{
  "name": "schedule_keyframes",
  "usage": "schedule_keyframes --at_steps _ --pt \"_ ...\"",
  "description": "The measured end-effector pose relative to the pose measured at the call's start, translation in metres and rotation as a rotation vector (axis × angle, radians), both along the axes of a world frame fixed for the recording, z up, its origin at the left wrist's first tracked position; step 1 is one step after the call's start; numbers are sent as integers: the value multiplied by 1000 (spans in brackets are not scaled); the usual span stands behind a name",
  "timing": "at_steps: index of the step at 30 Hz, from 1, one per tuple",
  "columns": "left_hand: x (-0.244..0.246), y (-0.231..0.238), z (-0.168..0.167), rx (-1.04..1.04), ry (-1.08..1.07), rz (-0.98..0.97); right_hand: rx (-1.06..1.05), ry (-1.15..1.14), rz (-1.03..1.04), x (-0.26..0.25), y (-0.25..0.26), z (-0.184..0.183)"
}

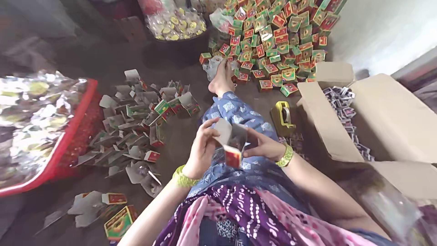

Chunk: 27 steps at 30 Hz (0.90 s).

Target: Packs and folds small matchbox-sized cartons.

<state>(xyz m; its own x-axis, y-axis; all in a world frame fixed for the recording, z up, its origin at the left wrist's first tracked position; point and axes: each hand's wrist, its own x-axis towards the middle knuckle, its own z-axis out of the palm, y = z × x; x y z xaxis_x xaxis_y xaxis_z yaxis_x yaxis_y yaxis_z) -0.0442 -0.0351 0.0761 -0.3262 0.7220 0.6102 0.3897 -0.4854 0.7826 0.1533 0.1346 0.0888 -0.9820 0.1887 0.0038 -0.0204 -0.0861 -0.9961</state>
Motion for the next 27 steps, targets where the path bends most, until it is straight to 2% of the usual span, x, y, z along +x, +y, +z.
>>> schedule_keyframes --at_steps 4,7,9,11,16,19,21,22,24,25,27 --pt "23 19 -8 -25 -355 -236 -6 91 -7 21 -7 -5" --pt "35 22 -20 -101 -524 -251 74 150 -257 31 -18 -12" --pt "39 21 -35 -186 -500 -318 292 172 -450 33 -23 -23" --pt "41 23 -47 -166 -419 -424 464 206 -547 31 -28 -33" --pt "48 27 -72 -206 -197 -297 558 136 -482 40 -31 -34" --pt "45 27 -79 -252 -243 -324 599 -45 -723 61 5 -31" --pt "44 27 -82 -276 -250 -335 730 -313 -923 81 45 -43" --pt "44 27 -82 -293 -230 -321 819 -507 -939 91 66 -54" --pt "43 29 -82 -322 -168 -284 918 -886 -772 110 101 -82" --pt "43 30 -83 -328 -133 -276 946 -989 -669 115 112 -96" --pt "42 31 -83 -333 -76 -259 1016 -1007 -551 119 122 -124"
